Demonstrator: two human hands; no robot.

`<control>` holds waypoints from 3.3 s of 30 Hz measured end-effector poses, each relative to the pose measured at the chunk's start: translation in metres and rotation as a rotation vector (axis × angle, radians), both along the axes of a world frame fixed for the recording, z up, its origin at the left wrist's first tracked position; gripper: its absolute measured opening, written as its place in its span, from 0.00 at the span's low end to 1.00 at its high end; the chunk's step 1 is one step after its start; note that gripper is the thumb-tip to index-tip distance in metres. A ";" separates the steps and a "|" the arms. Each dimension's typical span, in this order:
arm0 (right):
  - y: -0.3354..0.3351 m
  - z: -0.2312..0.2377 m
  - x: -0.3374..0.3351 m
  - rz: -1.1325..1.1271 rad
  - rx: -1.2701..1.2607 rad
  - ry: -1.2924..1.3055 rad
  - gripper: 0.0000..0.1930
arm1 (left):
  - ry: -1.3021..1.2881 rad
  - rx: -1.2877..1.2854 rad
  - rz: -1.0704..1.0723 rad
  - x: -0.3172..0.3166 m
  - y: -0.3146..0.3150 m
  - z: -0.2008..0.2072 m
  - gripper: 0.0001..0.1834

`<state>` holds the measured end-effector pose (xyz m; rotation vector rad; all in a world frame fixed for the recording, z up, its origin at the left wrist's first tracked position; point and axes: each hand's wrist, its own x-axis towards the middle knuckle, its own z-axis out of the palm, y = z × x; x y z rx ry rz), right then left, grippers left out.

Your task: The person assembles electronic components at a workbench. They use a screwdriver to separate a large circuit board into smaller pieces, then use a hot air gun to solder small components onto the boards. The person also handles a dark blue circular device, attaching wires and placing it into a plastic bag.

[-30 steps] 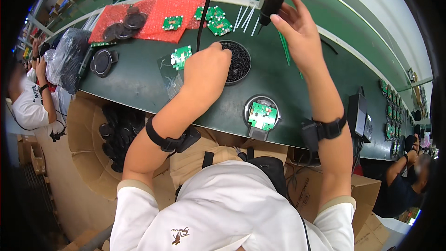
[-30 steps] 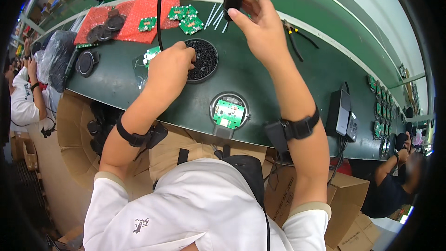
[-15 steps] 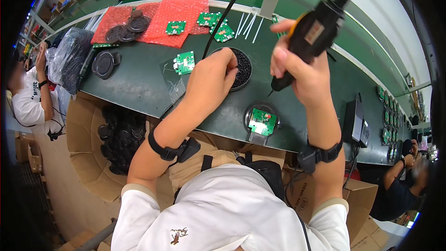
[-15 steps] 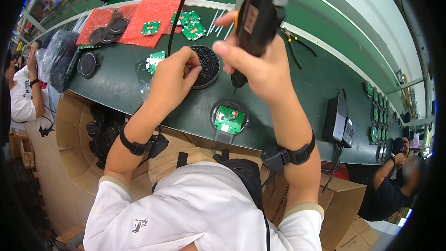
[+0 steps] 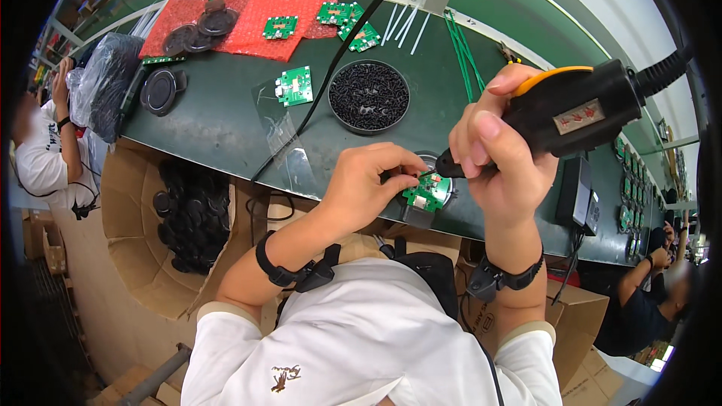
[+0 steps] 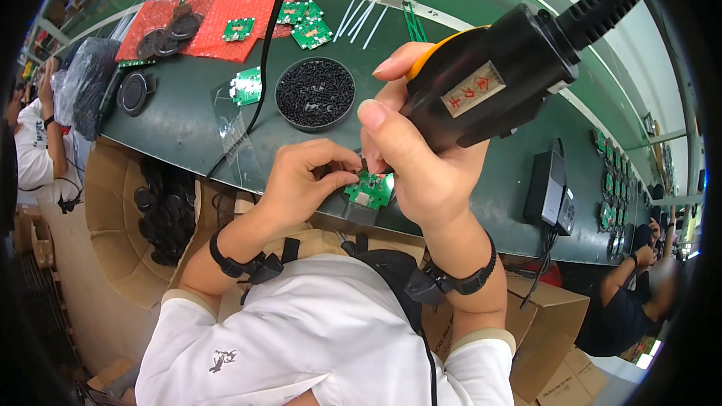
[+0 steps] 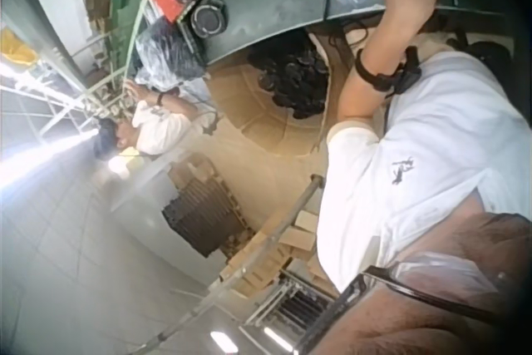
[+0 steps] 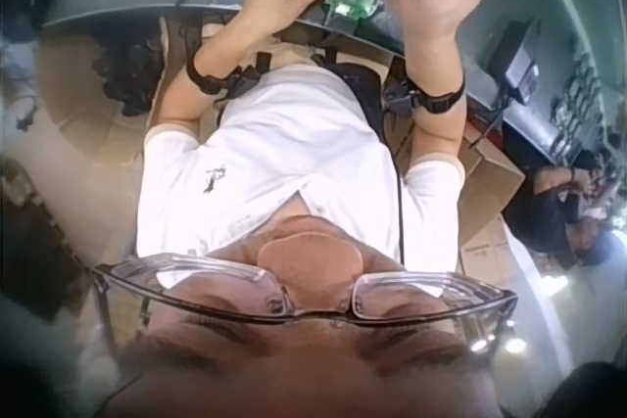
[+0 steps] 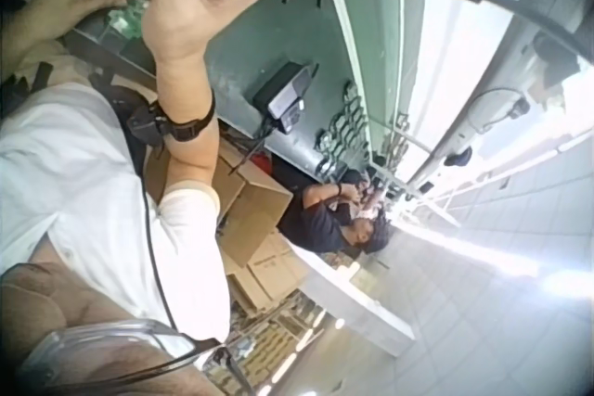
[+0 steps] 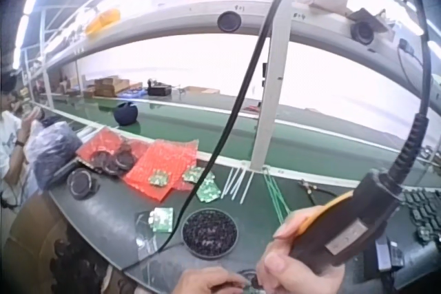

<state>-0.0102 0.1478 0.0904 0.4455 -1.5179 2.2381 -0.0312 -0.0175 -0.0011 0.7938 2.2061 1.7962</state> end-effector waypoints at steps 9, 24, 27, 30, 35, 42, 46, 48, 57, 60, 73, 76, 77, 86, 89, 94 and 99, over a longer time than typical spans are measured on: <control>-0.004 -0.007 -0.001 -0.012 -0.006 0.009 0.15 | 0.083 -0.032 0.000 -0.001 0.000 -0.001 0.12; -0.009 -0.017 -0.001 -0.210 0.213 -0.005 0.16 | 0.218 -0.119 0.003 -0.003 0.007 0.001 0.19; -0.009 -0.020 -0.002 -0.221 0.217 -0.003 0.16 | 0.196 -0.139 0.001 -0.003 0.007 0.001 0.19; -0.008 -0.021 -0.004 -0.212 0.237 0.006 0.16 | 0.185 -0.154 0.002 -0.003 0.007 0.002 0.19; -0.008 -0.022 -0.004 -0.226 0.265 0.005 0.16 | 0.177 -0.160 0.005 -0.003 0.007 0.003 0.19; -0.008 -0.025 -0.004 -0.210 0.244 0.005 0.15 | 0.216 -0.158 -0.002 -0.003 0.006 0.001 0.19; -0.006 -0.027 -0.002 -0.183 0.290 -0.008 0.13 | 0.256 -0.144 -0.002 -0.004 0.007 -0.002 0.20; -0.004 -0.028 -0.001 -0.176 0.323 -0.012 0.13 | 0.256 -0.144 -0.005 -0.004 0.006 -0.003 0.19; -0.006 -0.033 0.002 -0.110 0.419 0.080 0.13 | 0.290 -0.091 0.034 -0.004 0.008 -0.008 0.17; -0.011 -0.031 0.003 -0.131 0.369 0.094 0.13 | 0.286 -0.114 0.036 -0.003 0.007 -0.007 0.17; 0.048 -0.045 0.010 -0.641 1.055 -0.096 0.26 | 0.458 -0.264 -0.171 0.016 0.003 0.017 0.51; 0.054 -0.065 0.055 -0.247 1.235 -0.507 0.27 | 0.392 -0.247 -0.128 0.029 0.010 0.017 0.48; 0.059 -0.068 0.066 -0.262 1.049 -0.497 0.26 | 0.387 -0.177 -0.127 0.033 0.014 0.017 0.47; 0.182 -0.033 0.174 -0.613 0.221 -0.418 0.15 | 0.803 0.259 -0.020 0.056 -0.019 0.084 0.17; 0.312 -0.033 0.205 -1.056 0.083 -0.405 0.10 | 1.037 0.561 0.017 0.056 -0.046 0.115 0.14; 0.473 -0.096 0.219 -1.249 -0.095 -0.617 0.11 | 1.236 0.649 -0.107 0.071 -0.060 0.138 0.11; 0.542 -0.132 0.175 -1.388 -0.220 -0.663 0.14 | 1.280 0.571 -0.117 0.081 -0.068 0.159 0.10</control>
